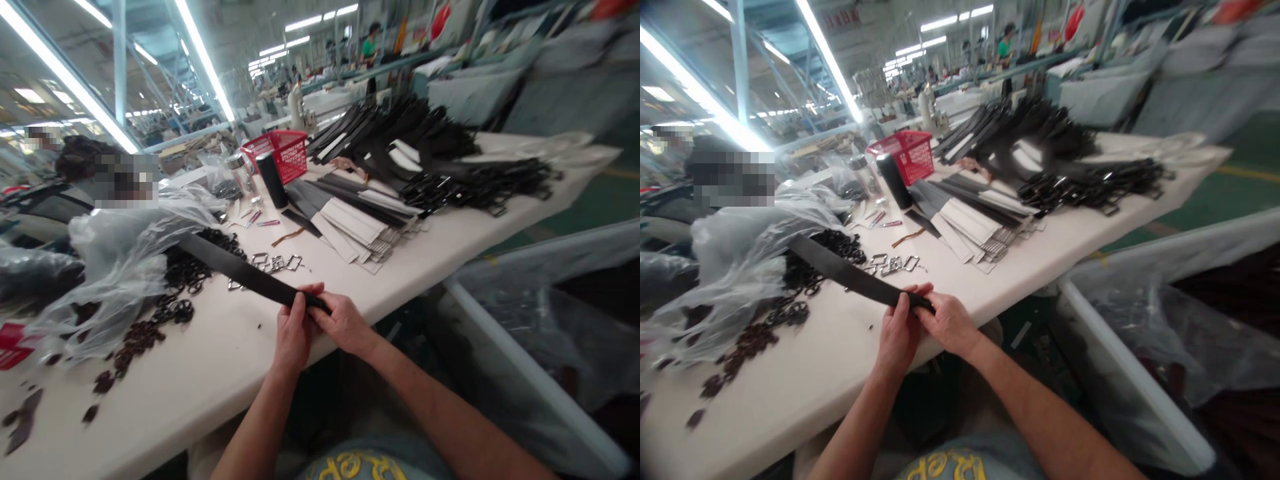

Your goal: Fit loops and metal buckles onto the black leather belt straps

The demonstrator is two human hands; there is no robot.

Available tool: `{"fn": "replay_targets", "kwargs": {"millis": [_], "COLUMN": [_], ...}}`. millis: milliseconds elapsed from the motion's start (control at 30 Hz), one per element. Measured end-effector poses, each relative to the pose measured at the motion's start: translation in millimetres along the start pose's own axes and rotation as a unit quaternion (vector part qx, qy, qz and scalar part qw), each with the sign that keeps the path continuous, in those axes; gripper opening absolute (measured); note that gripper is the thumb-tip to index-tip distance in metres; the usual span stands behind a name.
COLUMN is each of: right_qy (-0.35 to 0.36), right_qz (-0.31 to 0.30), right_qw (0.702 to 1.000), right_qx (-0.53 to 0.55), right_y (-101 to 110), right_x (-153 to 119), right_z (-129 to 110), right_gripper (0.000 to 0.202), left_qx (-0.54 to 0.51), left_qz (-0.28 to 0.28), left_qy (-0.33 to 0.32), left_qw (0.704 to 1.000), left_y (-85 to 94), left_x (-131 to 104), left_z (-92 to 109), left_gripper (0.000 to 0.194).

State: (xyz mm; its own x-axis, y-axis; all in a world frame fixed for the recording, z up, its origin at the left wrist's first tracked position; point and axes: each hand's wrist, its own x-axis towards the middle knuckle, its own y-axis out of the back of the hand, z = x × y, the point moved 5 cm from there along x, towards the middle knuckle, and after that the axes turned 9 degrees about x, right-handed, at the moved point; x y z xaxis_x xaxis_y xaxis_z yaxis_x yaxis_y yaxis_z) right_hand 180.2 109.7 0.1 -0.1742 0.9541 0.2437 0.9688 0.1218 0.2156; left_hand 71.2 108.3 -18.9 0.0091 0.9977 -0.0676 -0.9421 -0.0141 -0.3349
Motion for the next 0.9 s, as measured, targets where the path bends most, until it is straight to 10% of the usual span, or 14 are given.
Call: {"fn": "replay_targets", "kwargs": {"millis": [333,633,900], "right_qy": [0.023,0.035,-0.033], "right_qz": [0.016,0.049,0.045], "right_qw": [0.999,0.997,0.998], "right_qx": [0.043,0.048,0.031], "right_y": [-1,3,3], "right_x": [-1,-3,3], "right_z": [-14,-4,9], "right_gripper": [0.041,0.032,0.018], "left_qx": [0.066,0.196,-0.049], "left_qz": [0.065,-0.033,-0.07], "left_qy": [0.017,-0.007,0.04], "left_qw": [0.996,0.98,0.995], "left_y": [1.0,-0.6,-8.1], "left_x": [12,20,12], "left_z": [-7,5,2], "left_gripper": [0.039,0.038,0.057]}}
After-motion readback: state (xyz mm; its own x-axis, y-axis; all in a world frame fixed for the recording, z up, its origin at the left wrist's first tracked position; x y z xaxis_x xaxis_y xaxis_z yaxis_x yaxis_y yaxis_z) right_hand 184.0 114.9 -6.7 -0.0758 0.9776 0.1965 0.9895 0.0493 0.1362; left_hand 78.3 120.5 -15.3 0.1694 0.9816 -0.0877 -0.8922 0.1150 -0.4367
